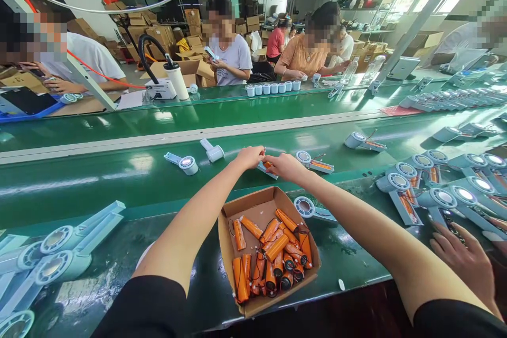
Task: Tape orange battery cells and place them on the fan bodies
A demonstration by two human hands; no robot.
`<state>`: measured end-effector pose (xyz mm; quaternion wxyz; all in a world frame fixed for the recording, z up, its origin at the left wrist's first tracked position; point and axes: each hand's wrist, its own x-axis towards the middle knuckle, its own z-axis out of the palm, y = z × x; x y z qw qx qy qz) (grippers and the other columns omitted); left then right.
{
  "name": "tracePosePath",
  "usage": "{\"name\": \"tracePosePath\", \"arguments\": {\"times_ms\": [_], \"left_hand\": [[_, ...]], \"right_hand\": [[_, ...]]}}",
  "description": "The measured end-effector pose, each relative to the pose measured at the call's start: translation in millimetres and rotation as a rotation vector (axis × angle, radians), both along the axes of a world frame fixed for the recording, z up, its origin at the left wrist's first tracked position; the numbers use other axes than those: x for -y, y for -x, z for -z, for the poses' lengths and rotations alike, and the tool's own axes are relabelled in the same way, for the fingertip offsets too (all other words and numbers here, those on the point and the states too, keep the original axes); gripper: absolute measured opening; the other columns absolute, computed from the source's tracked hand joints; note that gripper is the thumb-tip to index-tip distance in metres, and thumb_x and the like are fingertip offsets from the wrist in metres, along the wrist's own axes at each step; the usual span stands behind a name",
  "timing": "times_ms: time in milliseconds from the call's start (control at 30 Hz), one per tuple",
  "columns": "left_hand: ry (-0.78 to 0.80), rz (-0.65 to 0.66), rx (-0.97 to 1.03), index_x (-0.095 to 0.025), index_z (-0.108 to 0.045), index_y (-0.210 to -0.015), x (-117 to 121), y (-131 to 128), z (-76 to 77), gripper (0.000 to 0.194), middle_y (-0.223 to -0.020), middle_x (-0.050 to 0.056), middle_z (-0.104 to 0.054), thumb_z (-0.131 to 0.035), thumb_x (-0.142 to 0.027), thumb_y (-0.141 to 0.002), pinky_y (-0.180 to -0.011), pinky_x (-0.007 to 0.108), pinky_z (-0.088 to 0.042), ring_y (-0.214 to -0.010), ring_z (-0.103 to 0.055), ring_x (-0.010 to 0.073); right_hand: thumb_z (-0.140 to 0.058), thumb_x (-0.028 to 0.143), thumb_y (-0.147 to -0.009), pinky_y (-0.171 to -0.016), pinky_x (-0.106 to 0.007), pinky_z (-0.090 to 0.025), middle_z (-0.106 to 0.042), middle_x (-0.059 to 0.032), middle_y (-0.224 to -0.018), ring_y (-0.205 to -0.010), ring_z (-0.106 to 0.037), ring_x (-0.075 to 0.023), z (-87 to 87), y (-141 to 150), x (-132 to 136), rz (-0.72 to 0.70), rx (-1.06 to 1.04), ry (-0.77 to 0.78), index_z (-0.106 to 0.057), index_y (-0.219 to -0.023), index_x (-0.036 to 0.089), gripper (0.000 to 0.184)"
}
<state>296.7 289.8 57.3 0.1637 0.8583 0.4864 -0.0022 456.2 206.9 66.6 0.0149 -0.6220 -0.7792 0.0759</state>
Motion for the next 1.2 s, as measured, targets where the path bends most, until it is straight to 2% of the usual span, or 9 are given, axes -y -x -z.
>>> {"name": "tracePosePath", "arguments": {"times_ms": [167, 333, 500, 633, 800, 967, 1033, 1100, 1200], "left_hand": [[0.027, -0.004, 0.058, -0.018, -0.069, -0.123, -2.1, -4.2, 2.6, 0.033, -0.125, 0.009, -0.071, -0.063, -0.044, -0.105, -0.104, 0.049, -0.056, -0.114, -0.068, 0.0241], [0.049, -0.018, 0.108, -0.018, -0.068, -0.125, -2.1, -9.1, 4.7, 0.031, -0.128, 0.010, -0.071, -0.064, -0.041, -0.105, -0.104, 0.048, -0.057, -0.116, -0.069, 0.0240], [0.031, -0.072, 0.120, -0.018, -0.068, -0.127, 5.1, -10.6, 0.8, 0.033, -0.128, 0.010, -0.070, -0.065, -0.042, -0.104, -0.101, 0.049, -0.059, -0.115, -0.069, 0.0245], [0.028, -0.078, 0.124, -0.019, -0.068, -0.128, 13.9, -12.5, -2.3, 0.033, -0.129, 0.010, -0.069, -0.067, -0.041, -0.103, -0.100, 0.047, -0.059, -0.115, -0.069, 0.0245], [0.051, -0.075, 0.142, -0.019, -0.067, -0.129, 15.7, -21.1, 0.4, 0.034, -0.132, 0.011, -0.068, -0.067, -0.041, -0.103, -0.101, 0.049, -0.059, -0.116, -0.068, 0.0249], [0.092, -0.062, 0.220, -0.018, -0.068, -0.128, 18.8, -28.7, -3.1, 0.034, -0.134, 0.011, -0.069, -0.067, -0.040, -0.103, -0.106, 0.051, -0.057, -0.122, -0.067, 0.0267], [0.090, -0.060, 0.268, -0.018, -0.067, -0.130, 26.4, -20.2, -11.3, 0.033, -0.138, 0.013, -0.069, -0.066, -0.036, -0.103, -0.111, 0.049, -0.053, -0.136, -0.060, 0.0292], [0.059, -0.069, 0.317, -0.020, -0.062, -0.138, 41.5, 5.3, -20.3, 0.038, -0.148, 0.013, -0.065, -0.065, -0.032, -0.102, -0.119, 0.044, -0.046, -0.150, -0.048, 0.0300], [-0.003, -0.103, 0.370, -0.022, -0.056, -0.146, 86.4, 82.1, -25.4, 0.046, -0.153, 0.011, -0.062, -0.060, -0.032, -0.102, -0.122, 0.039, -0.042, -0.148, -0.052, 0.0263]], "right_hand": [[-0.051, 0.049, -0.107, -0.088, -0.040, -0.055, -0.080, -0.0149, -0.118, -0.109, -0.076, -0.0339, 4.9, 6.3, 0.8, -0.004, 0.142, 0.053, -0.065, -0.144, 0.030, 0.044], [-0.057, 0.047, -0.104, -0.099, -0.045, -0.054, -0.077, -0.0185, -0.125, -0.121, -0.071, -0.0364, 9.5, 14.6, -7.2, -0.076, 0.208, 0.088, -0.069, -0.140, 0.025, 0.043], [-0.055, 0.037, -0.106, -0.099, -0.035, -0.053, -0.075, -0.0151, -0.134, -0.123, -0.071, -0.0299, -0.9, 11.0, -18.2, -0.147, 0.230, 0.091, -0.074, -0.133, 0.024, 0.036], [-0.055, 0.035, -0.105, -0.093, -0.035, -0.054, -0.079, -0.0153, -0.125, -0.116, -0.074, -0.0314, -6.1, 6.0, -15.2, -0.126, 0.266, 0.070, -0.076, -0.131, 0.024, 0.035], [-0.051, 0.037, -0.107, -0.089, -0.033, -0.055, -0.082, -0.0094, -0.118, -0.112, -0.075, -0.0288, 1.1, 1.1, -6.5, -0.095, 0.294, 0.093, -0.073, -0.138, 0.031, 0.038], [-0.051, 0.035, -0.106, -0.091, -0.036, -0.056, -0.081, -0.0161, -0.118, -0.112, -0.075, -0.0315, -0.5, -1.5, -15.9, -0.086, 0.333, 0.117, -0.081, -0.124, 0.022, 0.037], [-0.055, 0.028, -0.103, -0.093, -0.037, -0.056, -0.081, -0.0181, -0.118, -0.112, -0.075, -0.0322, -6.4, -3.0, -21.9, -0.086, 0.341, 0.104, -0.082, -0.120, 0.019, 0.033], [-0.058, 0.019, -0.099, -0.100, -0.039, -0.055, -0.078, -0.0187, -0.128, -0.119, -0.072, -0.0320, -11.4, -4.2, -24.0, -0.093, 0.326, 0.062, -0.081, -0.123, 0.018, 0.033], [-0.059, 0.015, -0.097, -0.115, -0.044, -0.047, -0.067, -0.0180, -0.149, -0.136, -0.062, -0.0327, -12.9, -3.4, -14.0, -0.104, 0.255, -0.037, -0.078, -0.130, 0.017, 0.039]]}}
